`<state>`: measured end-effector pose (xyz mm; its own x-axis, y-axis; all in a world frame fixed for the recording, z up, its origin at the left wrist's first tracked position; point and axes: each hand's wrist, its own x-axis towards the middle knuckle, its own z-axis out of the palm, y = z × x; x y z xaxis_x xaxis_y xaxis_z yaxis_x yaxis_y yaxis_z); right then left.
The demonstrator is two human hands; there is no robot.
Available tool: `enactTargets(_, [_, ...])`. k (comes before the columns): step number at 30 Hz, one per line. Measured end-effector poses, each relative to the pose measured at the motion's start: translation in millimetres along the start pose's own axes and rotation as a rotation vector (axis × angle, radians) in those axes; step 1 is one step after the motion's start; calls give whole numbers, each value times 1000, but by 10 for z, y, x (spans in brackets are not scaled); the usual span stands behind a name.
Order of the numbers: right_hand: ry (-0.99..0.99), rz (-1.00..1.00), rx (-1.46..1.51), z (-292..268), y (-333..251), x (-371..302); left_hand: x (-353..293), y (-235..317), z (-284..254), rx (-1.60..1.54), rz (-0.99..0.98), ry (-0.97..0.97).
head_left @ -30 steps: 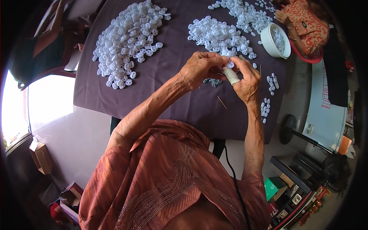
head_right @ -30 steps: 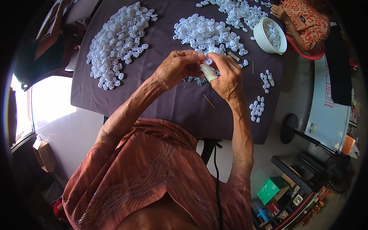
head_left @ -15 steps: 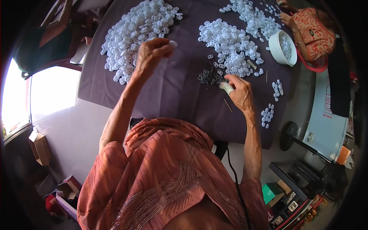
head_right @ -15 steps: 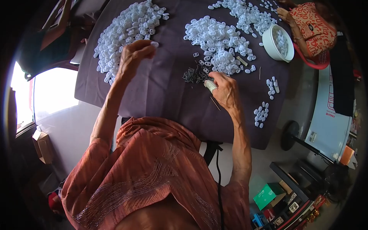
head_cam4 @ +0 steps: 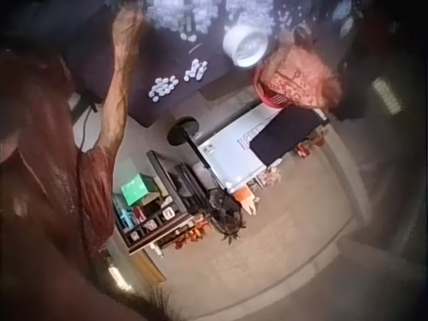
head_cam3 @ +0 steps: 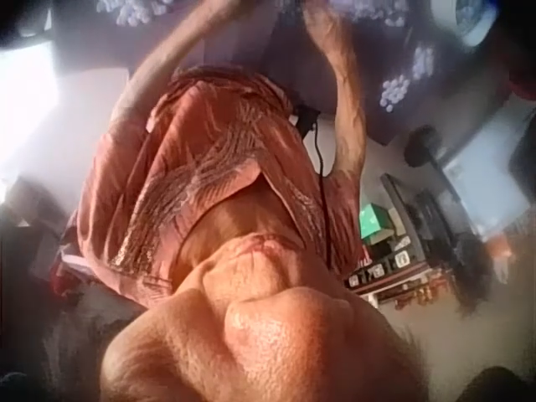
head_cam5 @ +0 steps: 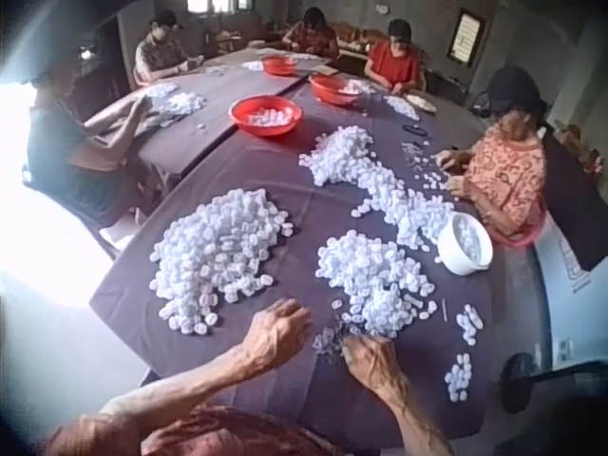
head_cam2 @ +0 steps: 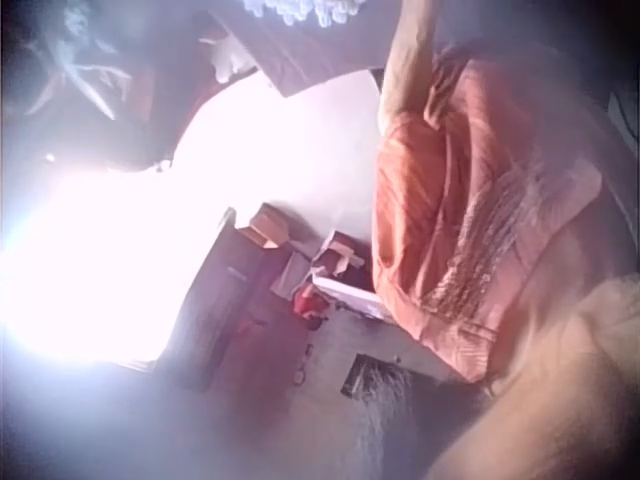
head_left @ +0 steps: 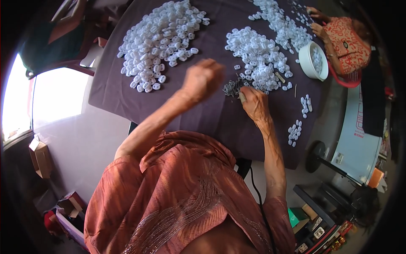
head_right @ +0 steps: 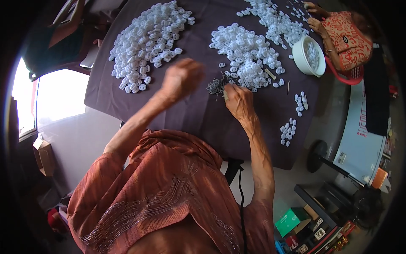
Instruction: The person assembles plastic cord locks by hand, picking up the toggle casings and inserting small components into them.
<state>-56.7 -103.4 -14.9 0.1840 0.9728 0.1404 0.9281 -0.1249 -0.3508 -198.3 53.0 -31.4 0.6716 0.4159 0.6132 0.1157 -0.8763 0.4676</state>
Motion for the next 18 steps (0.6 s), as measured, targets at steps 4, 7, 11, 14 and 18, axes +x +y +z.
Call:
enactTargets(4, [24,101,43,-104,-67,-110,-11,368,269,-39,-16,-333])
enactTargets(7, [-6,191,163,-151,-46,-173,-34,359,329,-108,-44,-302])
enactTargets(11, [71,161,267,-192,-151,-113,-16,359,307,-218,-141,-224])
enactTargets(14, [126,159,350,-261,-219,-60,24,361,285,-364,-286,-261])
enactTargets(18, [183,240,479,-336,-264,-70,185,480,103,-680,-513,-361])
